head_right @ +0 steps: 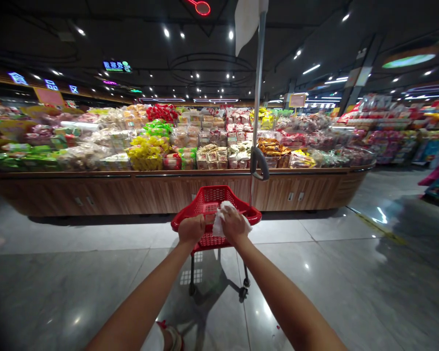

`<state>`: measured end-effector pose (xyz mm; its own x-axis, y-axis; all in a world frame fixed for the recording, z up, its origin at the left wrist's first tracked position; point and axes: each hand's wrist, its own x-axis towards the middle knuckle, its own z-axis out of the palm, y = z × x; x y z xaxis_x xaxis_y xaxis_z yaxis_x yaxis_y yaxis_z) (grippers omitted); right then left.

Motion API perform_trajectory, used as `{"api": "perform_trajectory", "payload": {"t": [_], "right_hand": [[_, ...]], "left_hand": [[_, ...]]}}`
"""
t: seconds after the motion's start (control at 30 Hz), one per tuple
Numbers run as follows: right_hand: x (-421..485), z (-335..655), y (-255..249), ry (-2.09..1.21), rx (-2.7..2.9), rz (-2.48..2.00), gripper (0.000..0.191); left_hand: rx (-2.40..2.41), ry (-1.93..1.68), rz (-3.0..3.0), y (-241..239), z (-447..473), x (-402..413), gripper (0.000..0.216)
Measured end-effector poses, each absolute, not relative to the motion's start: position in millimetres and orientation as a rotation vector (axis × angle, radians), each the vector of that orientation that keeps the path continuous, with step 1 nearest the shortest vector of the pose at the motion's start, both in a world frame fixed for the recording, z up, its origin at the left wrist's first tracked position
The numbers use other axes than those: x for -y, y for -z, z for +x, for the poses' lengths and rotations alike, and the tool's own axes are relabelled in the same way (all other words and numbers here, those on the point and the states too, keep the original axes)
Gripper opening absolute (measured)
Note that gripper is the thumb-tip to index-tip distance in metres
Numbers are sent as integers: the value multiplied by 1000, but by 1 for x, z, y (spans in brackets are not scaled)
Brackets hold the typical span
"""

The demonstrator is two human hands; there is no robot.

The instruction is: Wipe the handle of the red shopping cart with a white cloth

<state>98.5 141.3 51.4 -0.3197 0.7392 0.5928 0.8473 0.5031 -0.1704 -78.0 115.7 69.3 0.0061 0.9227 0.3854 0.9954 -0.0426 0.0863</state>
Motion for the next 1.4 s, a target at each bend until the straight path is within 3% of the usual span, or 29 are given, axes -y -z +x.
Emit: {"api": "perform_trajectory", "payload": {"t": [0.17, 0.47, 0.77, 1.1, 1.23, 1.4], "right_hand": [[-135, 60, -47, 255, 2287, -1070, 42], [-151, 156, -53, 160, 2171, -1290, 38], [-146, 52, -54, 195, 2254, -1108, 39], [-162, 160, -54, 235, 2125, -1343, 37], [-155, 122, -52, 223, 1967, -1381, 39], [-145, 76, -49, 258, 2110, -1113, 37]], "left_hand": [[1980, 428, -2134, -72, -81, -115, 39], [2002, 455, -2020, -68, -83, -110, 46], [2007, 421, -2130, -72, -71, -123, 35], [2041, 478, -2036, -71, -81, -122, 46], [2029, 519, -1992, -67, -63, -122, 47], [1975, 536, -2057, -67, -59, -125, 44]]}}
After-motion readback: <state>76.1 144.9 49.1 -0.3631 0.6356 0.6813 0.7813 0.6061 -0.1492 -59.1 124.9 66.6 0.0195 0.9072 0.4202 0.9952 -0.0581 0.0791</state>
